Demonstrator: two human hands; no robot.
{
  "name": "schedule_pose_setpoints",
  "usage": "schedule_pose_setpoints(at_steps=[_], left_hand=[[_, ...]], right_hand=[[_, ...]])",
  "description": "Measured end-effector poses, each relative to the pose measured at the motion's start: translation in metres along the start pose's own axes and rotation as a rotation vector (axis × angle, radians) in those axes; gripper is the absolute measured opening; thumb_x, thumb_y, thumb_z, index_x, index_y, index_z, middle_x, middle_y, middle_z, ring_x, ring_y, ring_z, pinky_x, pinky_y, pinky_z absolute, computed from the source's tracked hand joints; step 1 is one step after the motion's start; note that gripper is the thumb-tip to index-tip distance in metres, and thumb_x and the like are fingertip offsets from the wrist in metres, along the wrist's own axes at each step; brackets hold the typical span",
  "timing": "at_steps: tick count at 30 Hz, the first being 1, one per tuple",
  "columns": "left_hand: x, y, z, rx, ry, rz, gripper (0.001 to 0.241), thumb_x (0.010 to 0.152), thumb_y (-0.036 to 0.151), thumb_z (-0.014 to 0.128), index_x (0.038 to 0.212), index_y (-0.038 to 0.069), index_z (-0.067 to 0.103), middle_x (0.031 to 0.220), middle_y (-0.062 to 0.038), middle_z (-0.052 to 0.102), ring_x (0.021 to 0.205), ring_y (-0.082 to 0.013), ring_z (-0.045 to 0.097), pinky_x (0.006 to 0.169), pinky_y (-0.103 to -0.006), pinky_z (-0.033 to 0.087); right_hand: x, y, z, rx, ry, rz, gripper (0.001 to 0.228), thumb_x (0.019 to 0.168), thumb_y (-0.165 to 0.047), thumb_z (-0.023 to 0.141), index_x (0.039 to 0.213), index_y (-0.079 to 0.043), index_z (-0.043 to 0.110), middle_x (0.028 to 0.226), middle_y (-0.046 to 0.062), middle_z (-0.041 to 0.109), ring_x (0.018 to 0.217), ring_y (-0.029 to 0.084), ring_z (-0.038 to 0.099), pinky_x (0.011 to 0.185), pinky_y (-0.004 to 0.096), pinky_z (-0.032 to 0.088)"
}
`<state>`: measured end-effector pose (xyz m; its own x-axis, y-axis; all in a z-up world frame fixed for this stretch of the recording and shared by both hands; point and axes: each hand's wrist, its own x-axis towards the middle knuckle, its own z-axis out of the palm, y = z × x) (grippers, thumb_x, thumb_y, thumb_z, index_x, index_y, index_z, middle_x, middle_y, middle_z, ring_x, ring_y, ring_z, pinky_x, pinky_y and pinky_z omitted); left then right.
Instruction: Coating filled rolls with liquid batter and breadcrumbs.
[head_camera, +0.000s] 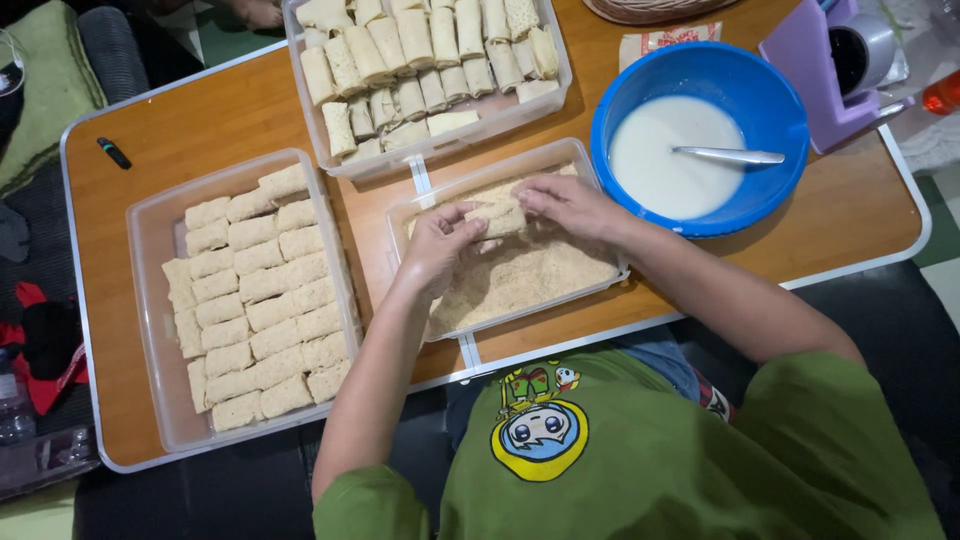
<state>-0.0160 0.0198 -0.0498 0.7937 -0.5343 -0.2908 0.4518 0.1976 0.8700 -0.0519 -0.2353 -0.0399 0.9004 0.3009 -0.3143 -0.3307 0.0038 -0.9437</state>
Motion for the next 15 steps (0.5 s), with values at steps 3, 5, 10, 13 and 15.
schedule_pose_setpoints(at_steps=[3, 5, 10, 13, 15], left_hand=[[0.002, -0.005, -0.001, 0.014, -0.031, 0.024, 0.029, 0.100, 0.004, 0.066, 0.125, -0.009, 0.064, 0.110, -0.014, 0.073, 0.093, -0.0174, 0.072, 0.082, -0.0305, 0.062], [0.002, -0.003, 0.004, 0.002, -0.040, 0.024, 0.028, 0.099, 0.004, 0.066, 0.125, -0.009, 0.064, 0.108, -0.015, 0.074, 0.092, -0.0177, 0.072, 0.082, -0.0306, 0.062], [-0.001, 0.004, 0.013, -0.026, -0.026, 0.003, 0.028, 0.096, 0.004, 0.067, 0.122, -0.007, 0.063, 0.106, -0.014, 0.075, 0.091, -0.0179, 0.074, 0.083, -0.0315, 0.064], [0.000, 0.001, 0.010, 0.040, 0.031, 0.005, 0.031, 0.094, 0.003, 0.069, 0.123, -0.006, 0.064, 0.105, -0.014, 0.076, 0.092, -0.0163, 0.074, 0.084, -0.0304, 0.063], [0.001, -0.005, 0.006, 0.118, 0.061, 0.052, 0.034, 0.092, 0.001, 0.073, 0.125, -0.005, 0.066, 0.105, -0.012, 0.076, 0.092, -0.0143, 0.073, 0.083, -0.0275, 0.061]], right_hand=[[-0.005, -0.014, 0.014, 0.335, -0.091, 0.143, 0.034, 0.103, -0.025, 0.052, 0.122, 0.001, 0.062, 0.106, 0.009, 0.070, 0.089, 0.017, 0.073, 0.078, 0.030, 0.062], [-0.002, -0.009, 0.012, 0.325, -0.094, 0.130, 0.031, 0.104, -0.020, 0.056, 0.123, 0.004, 0.063, 0.105, 0.009, 0.069, 0.087, 0.016, 0.070, 0.076, 0.028, 0.060], [0.005, -0.008, 0.014, 0.082, -0.018, -0.011, 0.027, 0.098, -0.011, 0.065, 0.121, 0.003, 0.070, 0.102, 0.008, 0.074, 0.084, 0.012, 0.070, 0.072, 0.027, 0.059], [0.003, -0.013, 0.018, -0.036, 0.038, -0.046, 0.025, 0.096, -0.013, 0.069, 0.118, -0.001, 0.073, 0.097, 0.004, 0.075, 0.084, 0.007, 0.068, 0.073, 0.024, 0.059], [0.000, -0.016, 0.019, -0.147, 0.083, -0.083, 0.026, 0.095, -0.014, 0.072, 0.118, -0.002, 0.074, 0.094, 0.002, 0.075, 0.081, 0.006, 0.065, 0.070, 0.025, 0.056]])
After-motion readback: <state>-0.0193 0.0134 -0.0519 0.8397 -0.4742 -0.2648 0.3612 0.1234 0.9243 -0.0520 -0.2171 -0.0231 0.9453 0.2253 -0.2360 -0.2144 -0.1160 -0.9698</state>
